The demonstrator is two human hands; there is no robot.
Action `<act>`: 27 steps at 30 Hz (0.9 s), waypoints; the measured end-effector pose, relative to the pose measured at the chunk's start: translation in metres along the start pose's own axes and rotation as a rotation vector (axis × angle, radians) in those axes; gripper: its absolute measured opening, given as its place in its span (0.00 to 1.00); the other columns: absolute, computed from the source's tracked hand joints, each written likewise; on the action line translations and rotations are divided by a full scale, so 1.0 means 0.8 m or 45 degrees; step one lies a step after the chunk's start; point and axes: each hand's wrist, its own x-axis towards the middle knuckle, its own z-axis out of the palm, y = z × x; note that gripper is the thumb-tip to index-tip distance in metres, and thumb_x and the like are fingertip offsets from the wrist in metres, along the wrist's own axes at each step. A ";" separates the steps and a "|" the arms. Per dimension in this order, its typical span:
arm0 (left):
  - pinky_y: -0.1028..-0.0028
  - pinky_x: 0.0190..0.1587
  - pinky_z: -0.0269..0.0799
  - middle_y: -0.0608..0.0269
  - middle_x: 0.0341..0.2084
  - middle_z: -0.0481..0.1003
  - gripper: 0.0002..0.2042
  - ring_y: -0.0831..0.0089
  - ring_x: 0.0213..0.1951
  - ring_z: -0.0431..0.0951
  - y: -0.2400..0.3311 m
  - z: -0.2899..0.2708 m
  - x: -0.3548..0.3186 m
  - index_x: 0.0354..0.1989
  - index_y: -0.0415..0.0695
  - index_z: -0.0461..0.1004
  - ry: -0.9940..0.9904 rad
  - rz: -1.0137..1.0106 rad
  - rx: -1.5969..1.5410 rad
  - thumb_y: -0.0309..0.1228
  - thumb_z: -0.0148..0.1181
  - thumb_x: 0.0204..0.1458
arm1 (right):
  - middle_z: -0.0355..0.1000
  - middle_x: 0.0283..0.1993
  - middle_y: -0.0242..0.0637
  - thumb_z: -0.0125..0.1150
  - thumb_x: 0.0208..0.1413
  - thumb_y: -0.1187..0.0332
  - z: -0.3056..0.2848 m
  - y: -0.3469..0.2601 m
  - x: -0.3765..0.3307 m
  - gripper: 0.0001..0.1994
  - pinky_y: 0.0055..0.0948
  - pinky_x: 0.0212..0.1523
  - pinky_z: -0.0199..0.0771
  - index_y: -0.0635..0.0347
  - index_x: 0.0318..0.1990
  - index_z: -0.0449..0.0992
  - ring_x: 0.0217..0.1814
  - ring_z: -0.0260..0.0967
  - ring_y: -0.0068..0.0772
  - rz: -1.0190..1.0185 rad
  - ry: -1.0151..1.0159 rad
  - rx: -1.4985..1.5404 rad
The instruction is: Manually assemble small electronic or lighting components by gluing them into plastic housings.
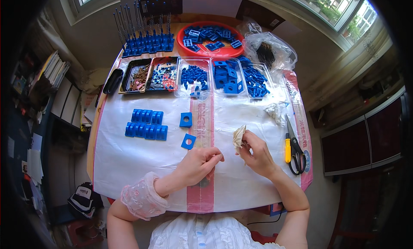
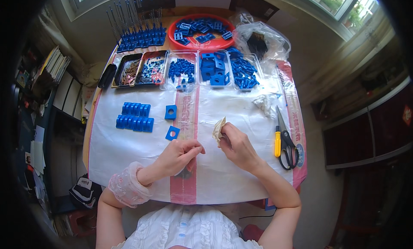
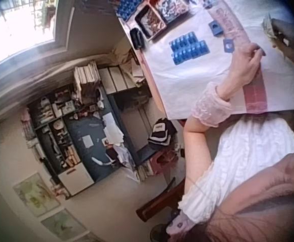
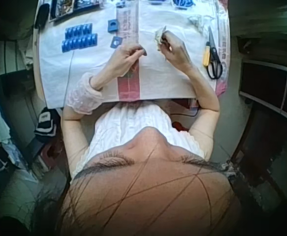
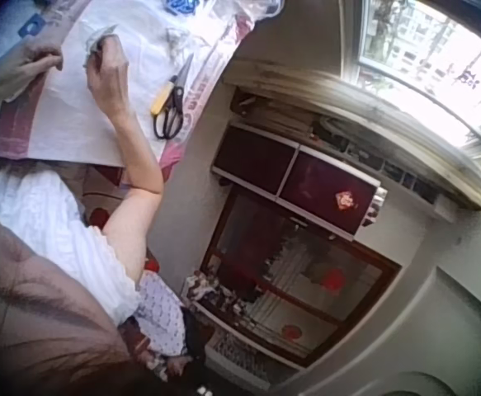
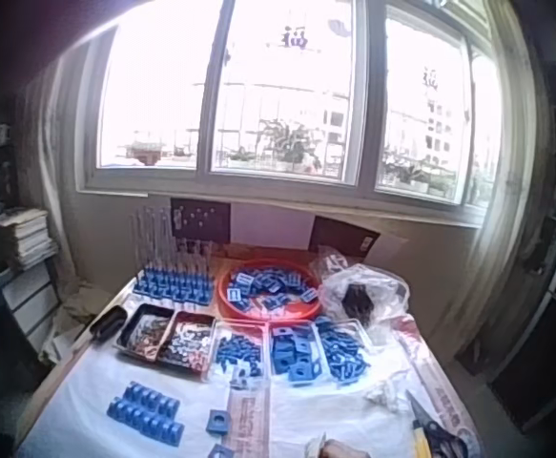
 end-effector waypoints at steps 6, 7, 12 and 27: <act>0.80 0.24 0.71 0.67 0.16 0.74 0.11 0.82 0.19 0.77 0.001 0.002 0.000 0.38 0.35 0.78 0.002 0.035 0.088 0.29 0.51 0.66 | 0.66 0.34 0.48 0.57 0.50 0.85 0.010 -0.006 0.000 0.10 0.42 0.34 0.68 0.68 0.40 0.67 0.35 0.68 0.54 -0.033 0.090 -0.152; 0.80 0.24 0.71 0.67 0.16 0.74 0.11 0.82 0.19 0.77 0.002 0.002 -0.001 0.38 0.35 0.78 0.008 0.042 0.090 0.29 0.51 0.66 | 0.67 0.34 0.48 0.57 0.51 0.85 0.012 -0.006 -0.001 0.10 0.42 0.33 0.69 0.68 0.40 0.68 0.33 0.70 0.52 -0.023 0.112 -0.158; 0.79 0.23 0.71 0.67 0.15 0.74 0.11 0.82 0.19 0.77 0.004 0.002 -0.002 0.38 0.35 0.78 0.035 0.062 0.102 0.29 0.52 0.65 | 0.70 0.33 0.37 0.57 0.56 0.83 0.015 -0.009 -0.004 0.07 0.24 0.22 0.73 0.69 0.42 0.71 0.27 0.74 0.25 0.121 0.162 0.013; 0.77 0.22 0.69 0.64 0.14 0.74 0.10 0.79 0.17 0.77 -0.004 0.005 0.000 0.36 0.35 0.79 0.168 0.275 0.320 0.27 0.53 0.63 | 0.71 0.33 0.44 0.57 0.54 0.82 0.019 -0.009 -0.003 0.07 0.34 0.28 0.74 0.69 0.41 0.70 0.29 0.74 0.41 0.053 0.204 -0.129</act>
